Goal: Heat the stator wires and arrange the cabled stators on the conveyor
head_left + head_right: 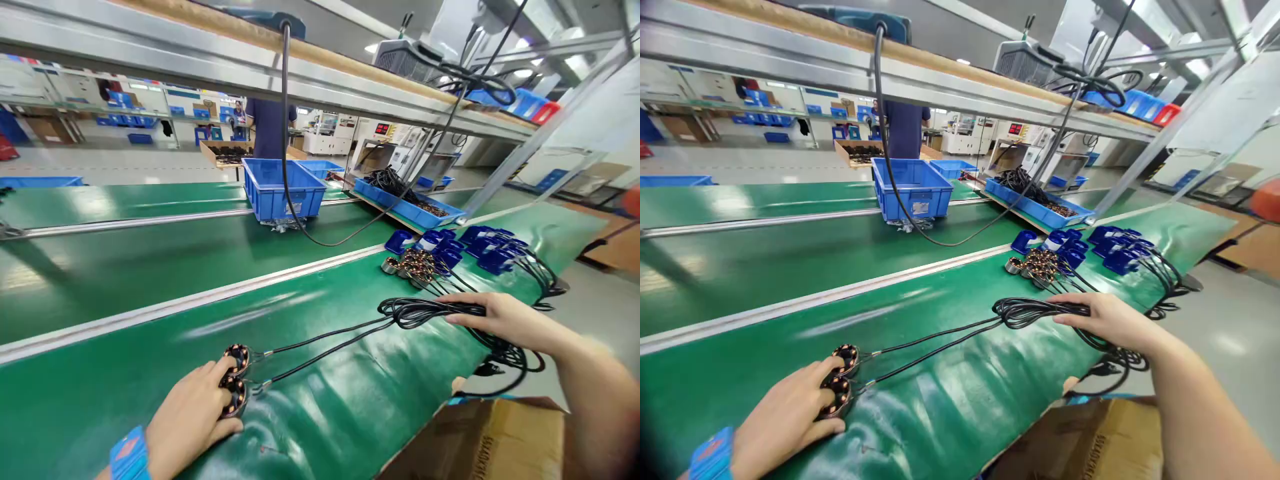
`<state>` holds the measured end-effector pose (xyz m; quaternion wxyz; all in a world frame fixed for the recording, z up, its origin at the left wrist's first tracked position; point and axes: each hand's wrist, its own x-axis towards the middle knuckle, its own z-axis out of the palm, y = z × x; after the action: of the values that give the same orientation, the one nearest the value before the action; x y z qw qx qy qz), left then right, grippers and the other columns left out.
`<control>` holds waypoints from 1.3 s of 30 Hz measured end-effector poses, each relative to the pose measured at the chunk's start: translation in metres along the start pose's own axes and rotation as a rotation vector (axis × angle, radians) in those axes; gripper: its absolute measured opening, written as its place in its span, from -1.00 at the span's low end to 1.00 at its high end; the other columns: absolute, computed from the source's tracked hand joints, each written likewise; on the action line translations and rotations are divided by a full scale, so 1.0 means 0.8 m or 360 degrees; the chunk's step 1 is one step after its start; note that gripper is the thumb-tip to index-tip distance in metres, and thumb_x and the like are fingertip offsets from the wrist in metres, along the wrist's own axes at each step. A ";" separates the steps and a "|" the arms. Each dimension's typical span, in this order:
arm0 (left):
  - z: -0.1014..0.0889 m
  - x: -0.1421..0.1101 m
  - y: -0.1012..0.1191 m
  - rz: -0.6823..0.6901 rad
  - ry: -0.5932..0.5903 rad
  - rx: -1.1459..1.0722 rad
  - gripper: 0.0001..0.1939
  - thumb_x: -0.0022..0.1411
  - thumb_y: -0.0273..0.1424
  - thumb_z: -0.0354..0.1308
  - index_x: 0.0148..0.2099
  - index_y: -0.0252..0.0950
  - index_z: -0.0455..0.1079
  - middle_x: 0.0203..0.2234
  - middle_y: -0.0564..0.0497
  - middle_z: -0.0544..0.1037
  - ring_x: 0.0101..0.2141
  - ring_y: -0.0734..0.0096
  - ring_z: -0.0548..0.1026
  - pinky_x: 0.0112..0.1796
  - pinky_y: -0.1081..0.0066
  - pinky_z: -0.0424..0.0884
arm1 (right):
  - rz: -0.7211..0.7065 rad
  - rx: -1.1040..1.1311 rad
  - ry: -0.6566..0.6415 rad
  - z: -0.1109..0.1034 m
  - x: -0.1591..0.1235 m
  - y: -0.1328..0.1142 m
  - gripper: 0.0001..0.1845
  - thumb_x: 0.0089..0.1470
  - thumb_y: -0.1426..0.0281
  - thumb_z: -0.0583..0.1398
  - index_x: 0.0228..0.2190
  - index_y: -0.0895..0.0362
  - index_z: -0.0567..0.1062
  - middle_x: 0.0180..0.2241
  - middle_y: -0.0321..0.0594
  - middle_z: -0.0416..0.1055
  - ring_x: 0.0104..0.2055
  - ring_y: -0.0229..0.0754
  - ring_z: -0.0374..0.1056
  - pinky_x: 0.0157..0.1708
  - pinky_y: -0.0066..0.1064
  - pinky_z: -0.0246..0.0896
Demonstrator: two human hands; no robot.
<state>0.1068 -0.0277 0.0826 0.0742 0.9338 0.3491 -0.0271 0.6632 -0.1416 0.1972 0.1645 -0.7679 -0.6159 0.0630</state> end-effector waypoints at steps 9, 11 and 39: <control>-0.004 -0.003 0.037 -0.0106 0.0214 -0.0055 -0.72 0.14 -0.10 0.40 -0.30 -0.20 0.56 0.10 -0.09 0.45 -0.06 0.00 0.46 -0.13 0.03 0.44 | -0.0180 0.0044 -0.0157 0.159 0.029 -0.015 -0.25 0.03 -0.06 0.29 0.18 0.02 0.44 0.16 -0.01 0.36 0.18 0.18 0.29 0.18 0.01 0.18; -0.001 -0.009 0.038 -0.0021 0.0479 -0.0107 -0.71 0.18 -0.11 0.38 -0.26 -0.22 0.52 0.08 -0.09 0.45 -0.06 0.02 0.44 -0.15 0.08 0.40 | -0.0385 0.0356 -0.0192 0.171 0.031 -0.093 -0.43 0.22 -0.01 0.17 0.16 -0.02 0.45 0.16 -0.09 0.36 0.16 0.01 0.32 0.18 -0.16 0.20; 0.025 0.007 -0.004 0.0494 0.0828 -0.0374 -0.60 0.44 -0.10 0.05 0.06 -0.34 0.31 0.06 -0.20 0.45 -0.05 0.18 0.45 -0.01 0.21 0.33 | -0.0215 0.1781 -0.0997 0.297 0.058 -0.311 -0.44 0.26 -0.07 0.12 -0.19 0.20 0.53 -0.25 -0.07 0.54 -0.29 -0.24 0.39 -0.35 -0.48 0.25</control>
<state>0.1093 -0.0249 0.0618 0.0929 0.9365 0.2105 0.2646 0.3730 -0.0085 0.0614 0.3560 -0.4709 -0.5557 0.5854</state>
